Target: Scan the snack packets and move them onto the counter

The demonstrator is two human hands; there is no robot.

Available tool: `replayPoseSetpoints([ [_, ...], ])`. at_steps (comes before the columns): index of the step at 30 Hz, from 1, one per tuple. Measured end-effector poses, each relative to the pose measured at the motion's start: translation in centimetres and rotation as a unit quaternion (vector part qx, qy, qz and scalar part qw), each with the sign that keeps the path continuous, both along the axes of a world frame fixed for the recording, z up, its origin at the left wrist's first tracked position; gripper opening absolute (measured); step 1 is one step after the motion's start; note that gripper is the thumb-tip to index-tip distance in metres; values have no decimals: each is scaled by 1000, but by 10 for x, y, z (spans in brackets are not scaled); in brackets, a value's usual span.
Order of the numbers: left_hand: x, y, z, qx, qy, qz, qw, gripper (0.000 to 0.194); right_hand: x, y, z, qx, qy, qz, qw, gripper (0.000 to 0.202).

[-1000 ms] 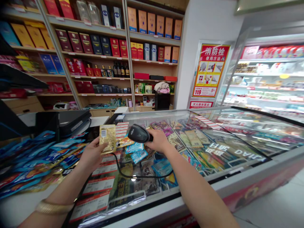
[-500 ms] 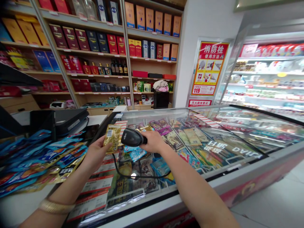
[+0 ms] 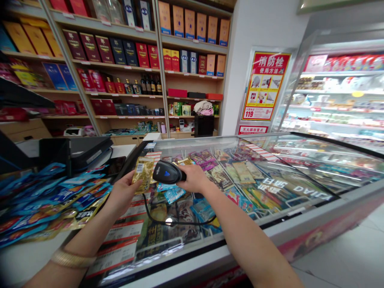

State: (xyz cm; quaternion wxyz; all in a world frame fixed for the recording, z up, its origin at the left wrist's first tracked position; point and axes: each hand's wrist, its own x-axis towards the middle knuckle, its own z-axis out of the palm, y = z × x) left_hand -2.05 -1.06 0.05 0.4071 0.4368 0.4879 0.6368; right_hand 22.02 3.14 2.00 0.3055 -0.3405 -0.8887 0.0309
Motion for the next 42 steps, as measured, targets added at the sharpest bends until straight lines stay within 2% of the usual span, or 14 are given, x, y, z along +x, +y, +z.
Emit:
replayPoseSetpoints([
  [6,-1,3,-3,2,-3,4,1000,51,7,6,2,6,18,-10,1000,30],
  [10,6,16,-3,-4,-1,12,1000,49,27,19,4,19,23,-100,995,30],
  [13,15,32,1,0,34,-8,999,49,46,30,0,26,8,-191,981,30],
  [15,21,45,3,18,93,-15,995,47,55,36,-4,31,12,-229,973,31],
  [18,26,59,1,30,226,5,974,50,60,41,-10,39,15,-246,968,32],
  [23,20,60,-5,68,434,86,895,56,58,41,-12,35,-4,-259,965,30],
  [27,-5,48,12,72,536,168,824,52,56,38,-9,37,7,-256,966,29],
  [31,-59,37,33,10,553,293,780,38,53,36,-7,32,8,-245,969,28],
  [32,-76,36,36,-7,542,318,778,31,52,36,-7,33,9,-241,970,29],
  [34,-107,33,35,-48,502,347,791,21,50,35,-7,40,8,-236,971,31],
  [37,-137,31,29,-143,423,366,816,31,46,33,-6,48,1,-229,972,30],
  [39,-141,28,25,-162,412,365,819,35,44,31,-5,41,-3,-220,975,26],
  [42,-132,21,28,-152,433,359,813,36,41,29,-3,29,-4,-209,978,24],
])
